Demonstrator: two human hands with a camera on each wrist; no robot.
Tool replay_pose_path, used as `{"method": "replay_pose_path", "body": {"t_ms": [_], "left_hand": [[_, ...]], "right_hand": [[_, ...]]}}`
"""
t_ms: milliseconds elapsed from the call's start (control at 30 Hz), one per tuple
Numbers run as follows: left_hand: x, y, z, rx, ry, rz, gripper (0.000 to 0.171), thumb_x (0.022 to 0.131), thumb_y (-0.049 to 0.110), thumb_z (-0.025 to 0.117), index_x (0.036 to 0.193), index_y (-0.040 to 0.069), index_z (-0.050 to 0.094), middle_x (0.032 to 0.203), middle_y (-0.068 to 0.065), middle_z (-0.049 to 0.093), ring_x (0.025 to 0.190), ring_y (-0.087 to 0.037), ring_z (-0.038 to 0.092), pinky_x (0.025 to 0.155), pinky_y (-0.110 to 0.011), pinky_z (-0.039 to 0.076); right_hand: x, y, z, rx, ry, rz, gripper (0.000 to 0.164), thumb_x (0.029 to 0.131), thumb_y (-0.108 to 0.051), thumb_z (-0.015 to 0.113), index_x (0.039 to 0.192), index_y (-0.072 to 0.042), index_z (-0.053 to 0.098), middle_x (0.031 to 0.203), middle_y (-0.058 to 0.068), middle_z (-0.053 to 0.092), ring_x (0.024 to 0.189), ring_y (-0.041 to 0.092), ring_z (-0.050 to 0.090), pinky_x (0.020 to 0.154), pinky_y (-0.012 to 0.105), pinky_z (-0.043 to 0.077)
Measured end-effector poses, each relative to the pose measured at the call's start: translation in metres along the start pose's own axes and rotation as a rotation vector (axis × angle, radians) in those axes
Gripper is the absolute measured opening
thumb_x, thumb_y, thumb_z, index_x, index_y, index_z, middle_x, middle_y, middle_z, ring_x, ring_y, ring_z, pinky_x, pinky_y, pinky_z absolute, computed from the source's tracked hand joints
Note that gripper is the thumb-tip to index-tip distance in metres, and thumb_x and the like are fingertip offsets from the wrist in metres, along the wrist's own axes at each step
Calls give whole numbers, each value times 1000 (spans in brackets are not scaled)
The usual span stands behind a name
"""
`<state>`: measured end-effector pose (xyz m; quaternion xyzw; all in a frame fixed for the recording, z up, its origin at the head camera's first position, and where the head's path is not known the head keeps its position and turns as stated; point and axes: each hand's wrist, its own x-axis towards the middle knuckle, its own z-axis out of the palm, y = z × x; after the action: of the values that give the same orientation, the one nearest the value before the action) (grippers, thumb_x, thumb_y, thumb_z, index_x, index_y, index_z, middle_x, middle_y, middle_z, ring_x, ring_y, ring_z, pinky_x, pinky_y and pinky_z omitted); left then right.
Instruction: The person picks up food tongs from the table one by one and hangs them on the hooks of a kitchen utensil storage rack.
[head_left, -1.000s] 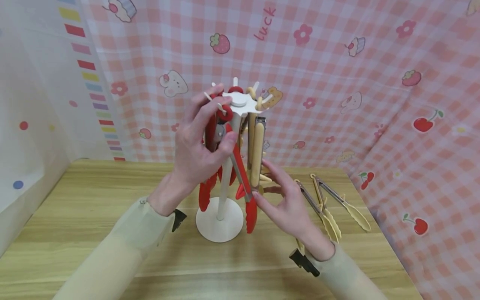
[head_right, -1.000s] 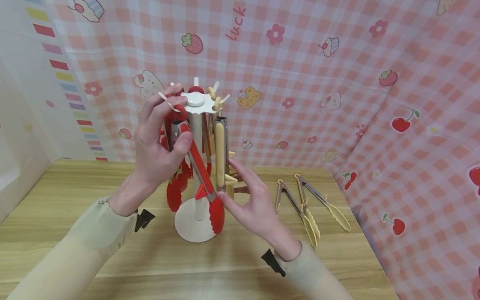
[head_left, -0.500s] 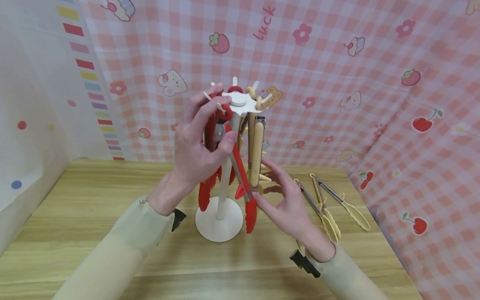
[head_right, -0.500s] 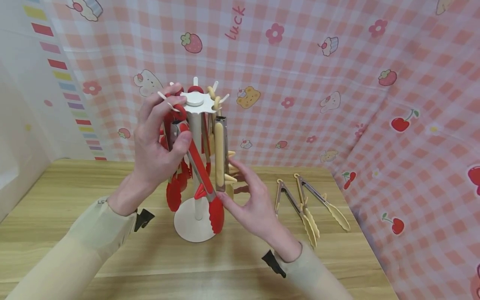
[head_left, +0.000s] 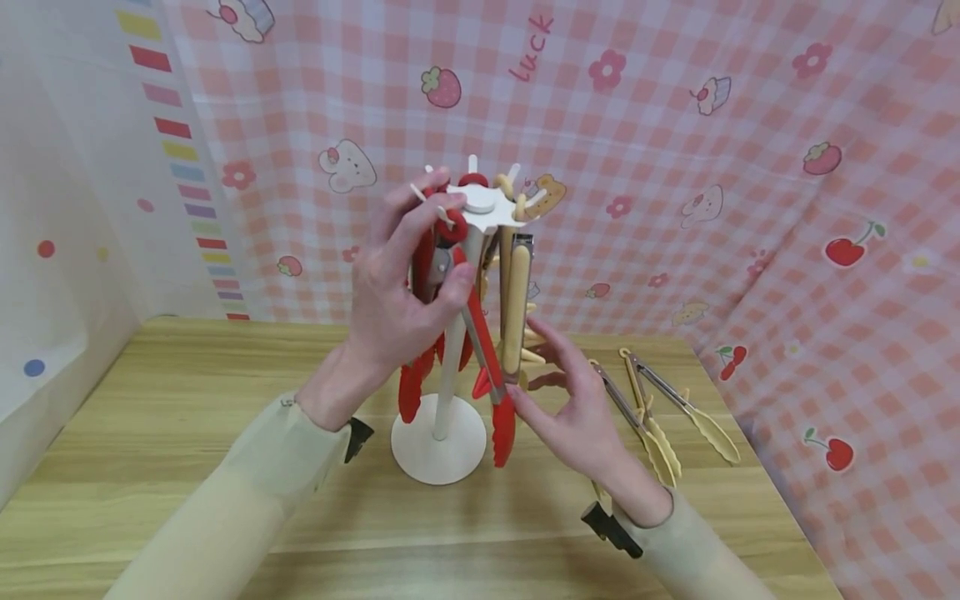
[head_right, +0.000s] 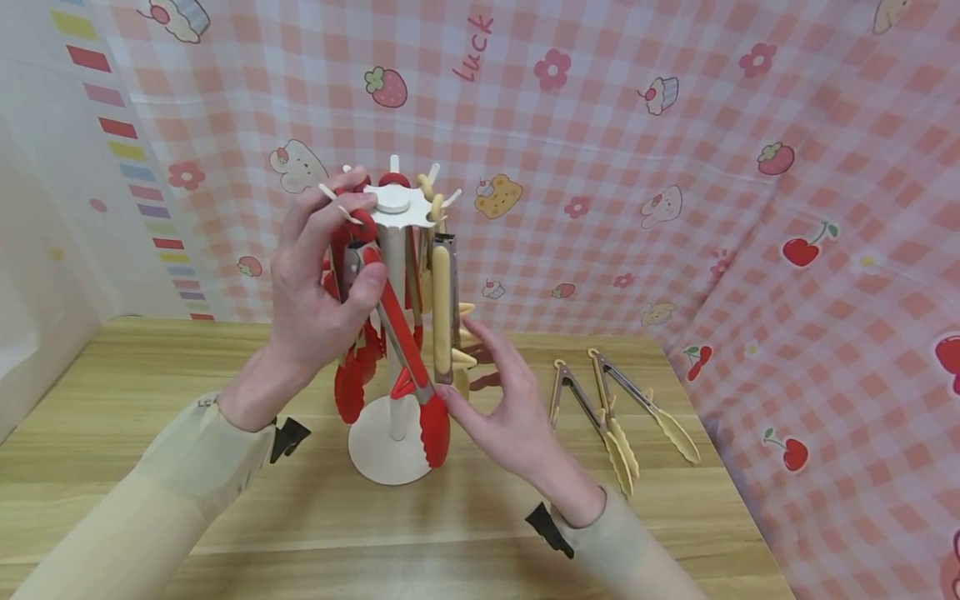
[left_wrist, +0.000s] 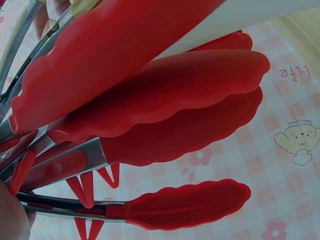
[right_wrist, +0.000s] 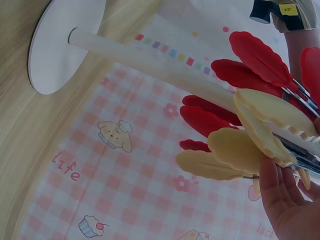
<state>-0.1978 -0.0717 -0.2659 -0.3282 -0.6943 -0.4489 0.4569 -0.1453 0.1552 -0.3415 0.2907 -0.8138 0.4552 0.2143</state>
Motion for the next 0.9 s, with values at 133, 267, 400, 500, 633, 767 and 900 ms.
{"method": "replay_pose_path", "body": {"t_ms": [133, 267, 400, 500, 633, 767, 900], "left_hand": [[0, 0, 1, 0, 4, 1, 49, 97, 36, 60, 136, 7, 61, 151, -22, 53, 133, -30, 59, 103, -34, 56], [0, 0, 1, 3, 10, 1, 49, 97, 36, 60, 136, 7, 61, 151, -22, 53, 133, -30, 59, 103, -33, 56], [0, 0, 1, 0, 15, 4, 48, 96, 34, 60, 135, 6, 61, 150, -22, 54, 134, -30, 59, 104, -34, 56], [1, 0, 1, -4, 18, 7, 48, 96, 34, 60, 135, 6, 62, 150, -22, 54, 134, -30, 59, 104, -34, 55], [0, -1, 1, 1, 16, 7, 48, 96, 35, 60, 135, 6, 61, 150, -22, 54, 133, -30, 59, 105, -34, 55], [0, 0, 1, 8, 7, 4, 48, 96, 35, 60, 135, 7, 61, 151, -22, 53, 132, -30, 60, 104, -34, 55], [0, 0, 1, 9, 5, 4, 48, 97, 36, 59, 136, 7, 61, 151, -21, 53, 132, -30, 60, 103, -33, 56]], "right_hand": [[0, 1, 0, -2, 3, -5, 76, 84, 2, 79, 153, -3, 48, 126, 19, 71, 113, 22, 69, 77, 29, 64], [0, 2, -1, -7, 8, -15, 76, 84, 3, 79, 153, -3, 48, 125, 19, 71, 112, 21, 69, 77, 28, 64], [-1, 4, -1, -8, 10, -17, 75, 84, 4, 79, 152, -3, 48, 124, 19, 70, 112, 17, 68, 76, 27, 63], [-1, 4, -2, -12, 9, -15, 75, 84, 4, 79, 153, -3, 49, 124, 19, 70, 112, 17, 69, 76, 27, 63], [-1, 4, -3, -19, 17, -16, 76, 83, 3, 80, 152, -4, 49, 126, 19, 71, 112, 19, 69, 75, 27, 63], [-3, 2, -5, -18, 26, 11, 76, 83, 2, 82, 152, -5, 50, 128, 18, 69, 114, 12, 67, 76, 27, 63], [-4, 2, -8, -9, 31, 29, 74, 84, 4, 80, 151, -4, 51, 128, 18, 68, 115, 5, 64, 77, 26, 63]]}}
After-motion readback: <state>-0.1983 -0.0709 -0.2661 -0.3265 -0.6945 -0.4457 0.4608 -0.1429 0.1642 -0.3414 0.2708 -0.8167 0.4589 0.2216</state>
